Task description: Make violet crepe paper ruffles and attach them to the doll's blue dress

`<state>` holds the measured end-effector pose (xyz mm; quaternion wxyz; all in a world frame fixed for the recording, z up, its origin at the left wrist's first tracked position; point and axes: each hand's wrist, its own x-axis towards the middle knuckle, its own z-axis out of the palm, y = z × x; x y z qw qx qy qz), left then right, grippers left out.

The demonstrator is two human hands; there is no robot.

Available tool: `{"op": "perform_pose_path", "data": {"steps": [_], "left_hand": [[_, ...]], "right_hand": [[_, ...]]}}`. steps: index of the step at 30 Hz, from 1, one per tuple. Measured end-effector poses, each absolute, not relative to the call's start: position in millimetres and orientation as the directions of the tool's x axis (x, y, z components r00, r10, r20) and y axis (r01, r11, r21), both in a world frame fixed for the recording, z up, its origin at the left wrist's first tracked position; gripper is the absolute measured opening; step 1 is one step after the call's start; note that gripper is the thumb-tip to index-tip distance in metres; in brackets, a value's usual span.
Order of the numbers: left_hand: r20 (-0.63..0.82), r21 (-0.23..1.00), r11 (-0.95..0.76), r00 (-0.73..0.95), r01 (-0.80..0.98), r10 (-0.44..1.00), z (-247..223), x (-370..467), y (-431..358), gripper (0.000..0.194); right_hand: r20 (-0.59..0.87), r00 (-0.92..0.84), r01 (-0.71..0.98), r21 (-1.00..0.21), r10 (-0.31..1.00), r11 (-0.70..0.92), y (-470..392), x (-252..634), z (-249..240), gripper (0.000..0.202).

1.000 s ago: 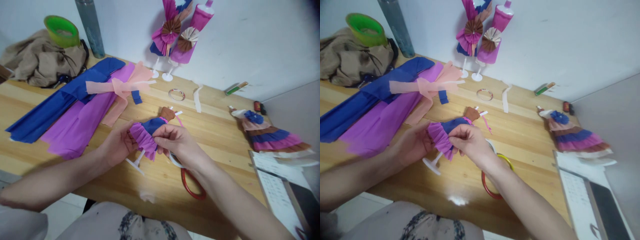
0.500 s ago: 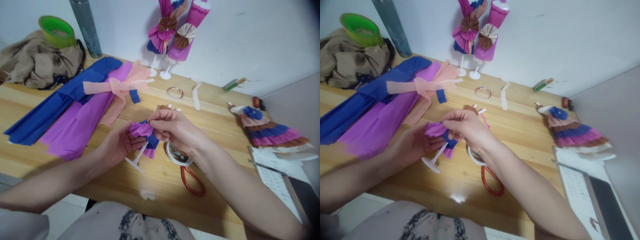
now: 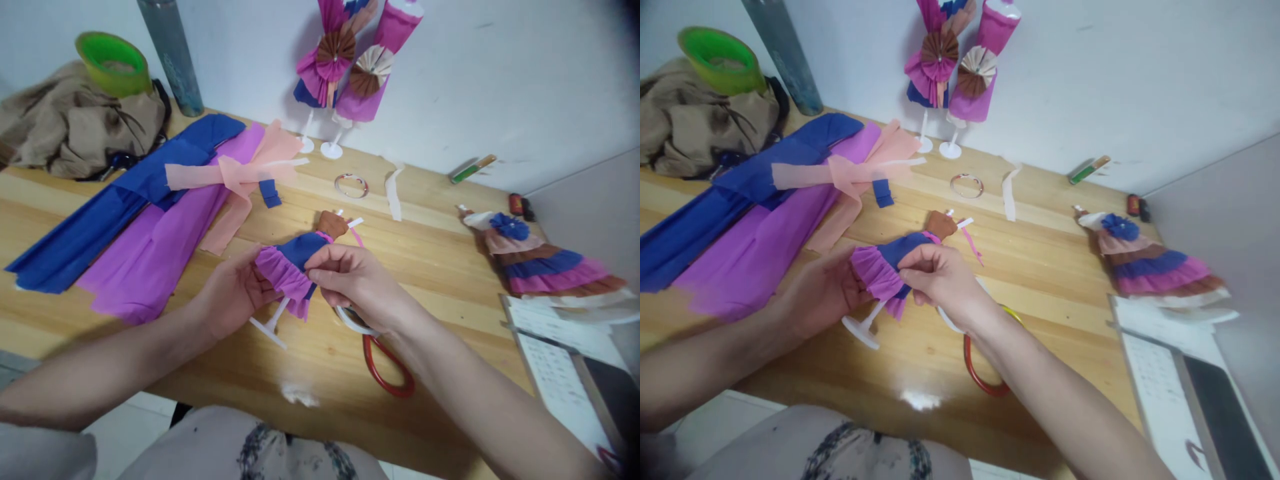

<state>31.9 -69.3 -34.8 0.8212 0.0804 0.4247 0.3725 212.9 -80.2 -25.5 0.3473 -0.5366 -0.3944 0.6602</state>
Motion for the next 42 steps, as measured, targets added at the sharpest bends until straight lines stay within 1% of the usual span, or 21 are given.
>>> {"op": "perform_pose_path", "data": {"steps": [6, 12, 17, 23, 25, 28, 31, 34, 39, 42], "left_hand": [[-0.641, 0.46, 0.703, 0.345, -0.542, 0.686, -37, 30, -71, 0.036], [-0.672, 0.459, 0.699, 0.299, -0.549, 0.677, -38, 29, -71, 0.033], [-0.657, 0.473, 0.692, 0.306, -0.545, 0.689, -41, 28, -71, 0.027], [-0.669, 0.46, 0.699, 0.304, -0.547, 0.678, -40, 29, -69, 0.029], [-0.677, 0.458, 0.701, 0.297, -0.547, 0.674, -39, 29, -69, 0.031], [-0.68, 0.469, 0.703, 0.289, -0.535, 0.674, -37, 29, -69, 0.032], [-0.678, 0.467, 0.709, 0.3, -0.529, 0.671, -37, 29, -69, 0.03], [-0.684, 0.466, 0.71, 0.295, -0.528, 0.668, -38, 28, -68, 0.029], [-0.674, 0.491, 0.7, 0.284, -0.518, 0.682, -39, 27, -68, 0.025], [-0.647, 0.515, 0.704, 0.317, -0.489, 0.694, -39, 25, -68, 0.021]], "right_hand": [[-0.393, -0.19, -0.003, -0.916, 0.9, -0.401, -82, 212, -29, 0.018], [-0.422, -0.166, -0.038, -0.901, 0.892, -0.433, -87, 213, -33, 0.021], [-0.463, -0.145, -0.046, -0.879, 0.874, -0.474, -94, 213, -26, 0.026], [-0.459, -0.106, -0.128, -0.873, 0.882, -0.47, -107, 215, -17, 0.026], [-0.438, -0.078, -0.132, -0.886, 0.896, -0.444, -112, 216, -17, 0.024], [-0.358, -0.052, -0.087, -0.928, 0.932, -0.361, -116, 215, -23, 0.019], [-0.303, -0.106, -0.039, -0.951, 0.947, -0.308, -116, 212, -36, 0.02], [-0.279, -0.143, -0.043, -0.957, 0.95, -0.288, -112, 211, -43, 0.022], [-0.215, -0.053, -0.025, -0.976, 0.975, -0.217, -110, 220, -37, 0.015], [-0.177, 0.024, 0.02, -0.984, 0.984, -0.178, -112, 227, -45, 0.015]]}}
